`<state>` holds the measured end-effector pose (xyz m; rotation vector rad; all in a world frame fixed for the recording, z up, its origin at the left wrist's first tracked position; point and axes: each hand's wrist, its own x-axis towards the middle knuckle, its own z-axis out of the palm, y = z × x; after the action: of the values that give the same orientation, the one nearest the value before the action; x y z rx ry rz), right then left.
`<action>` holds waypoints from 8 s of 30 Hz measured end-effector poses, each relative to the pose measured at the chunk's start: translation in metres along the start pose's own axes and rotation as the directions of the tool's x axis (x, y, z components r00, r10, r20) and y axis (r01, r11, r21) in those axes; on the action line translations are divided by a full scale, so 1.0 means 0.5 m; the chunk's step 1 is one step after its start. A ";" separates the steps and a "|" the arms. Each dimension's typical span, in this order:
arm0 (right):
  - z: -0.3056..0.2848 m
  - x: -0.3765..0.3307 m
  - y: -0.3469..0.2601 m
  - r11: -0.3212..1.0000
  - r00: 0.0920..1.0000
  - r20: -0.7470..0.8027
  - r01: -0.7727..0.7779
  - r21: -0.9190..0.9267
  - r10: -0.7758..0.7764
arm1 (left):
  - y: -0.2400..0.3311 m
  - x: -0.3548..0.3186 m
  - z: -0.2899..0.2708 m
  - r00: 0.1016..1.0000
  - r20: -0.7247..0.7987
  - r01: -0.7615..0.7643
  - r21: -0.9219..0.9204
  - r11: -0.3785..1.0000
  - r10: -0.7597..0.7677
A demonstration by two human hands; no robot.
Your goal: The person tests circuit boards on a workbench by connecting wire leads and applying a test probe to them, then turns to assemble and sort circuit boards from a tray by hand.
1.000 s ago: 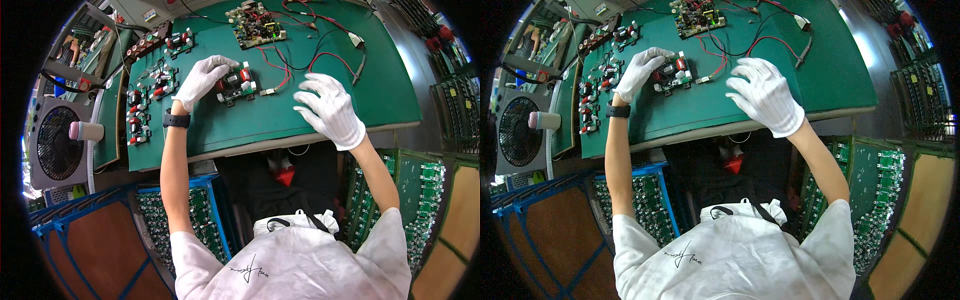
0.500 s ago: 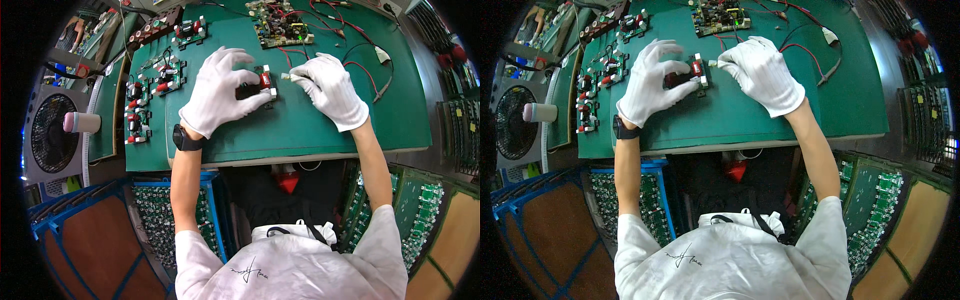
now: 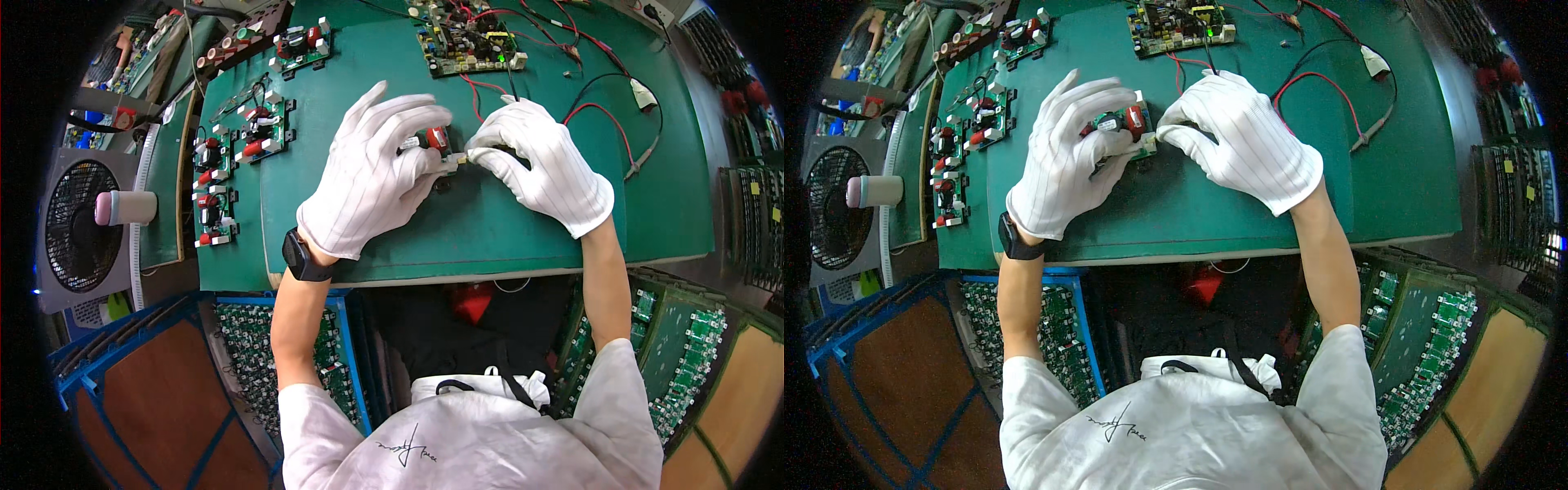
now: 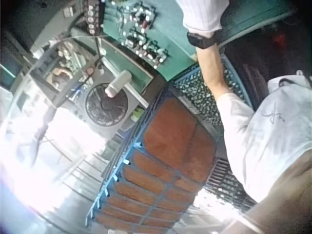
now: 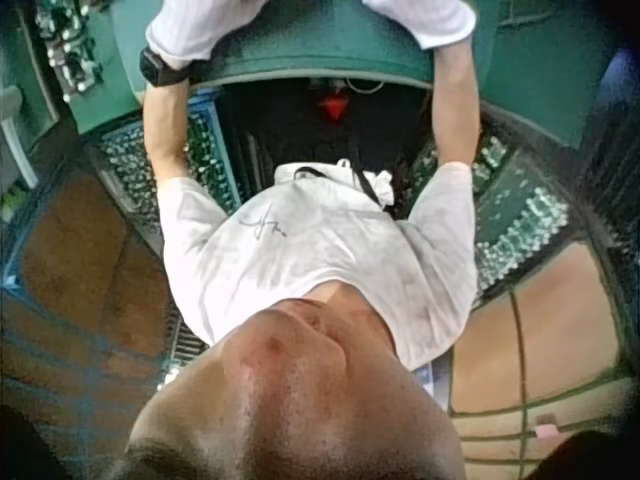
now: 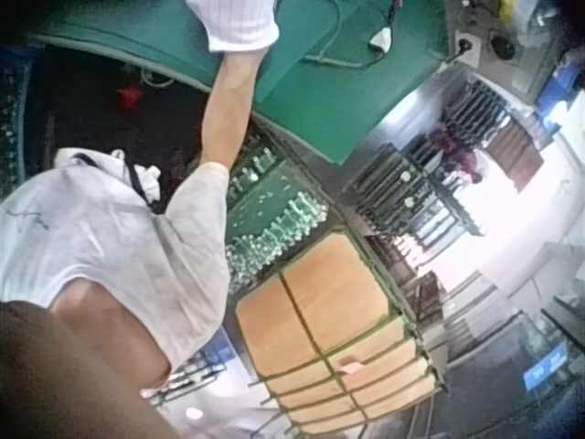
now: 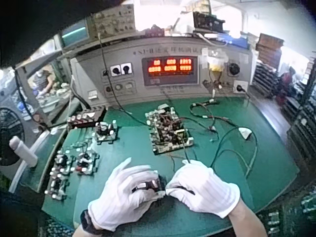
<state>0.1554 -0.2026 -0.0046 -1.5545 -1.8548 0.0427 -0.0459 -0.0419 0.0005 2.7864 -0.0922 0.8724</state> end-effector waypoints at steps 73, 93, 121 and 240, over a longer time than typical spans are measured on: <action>-0.042 -0.049 -0.005 0.975 0.984 0.013 -0.175 0.138 0.175 | 0.042 0.055 0.057 0.985 -0.082 -0.152 0.030 0.988 0.154; -0.269 -0.251 0.212 0.330 0.366 -0.056 -0.887 -0.324 0.929 | 0.305 0.222 0.229 0.945 0.181 0.278 -0.007 0.961 -0.272; -0.018 0.074 0.046 0.642 0.817 -0.192 -0.257 0.723 0.544 | -0.137 0.043 0.010 0.739 0.478 0.667 -0.621 0.412 -0.475; 0.023 0.113 -0.002 0.981 0.979 -0.118 -0.152 0.116 0.166 | -0.132 0.029 0.016 0.828 0.430 0.558 -0.565 0.608 -0.360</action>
<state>0.1471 -0.1490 0.0146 -1.5907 -1.6011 0.1119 -0.0215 0.0208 -0.0102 2.0449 0.2313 0.2229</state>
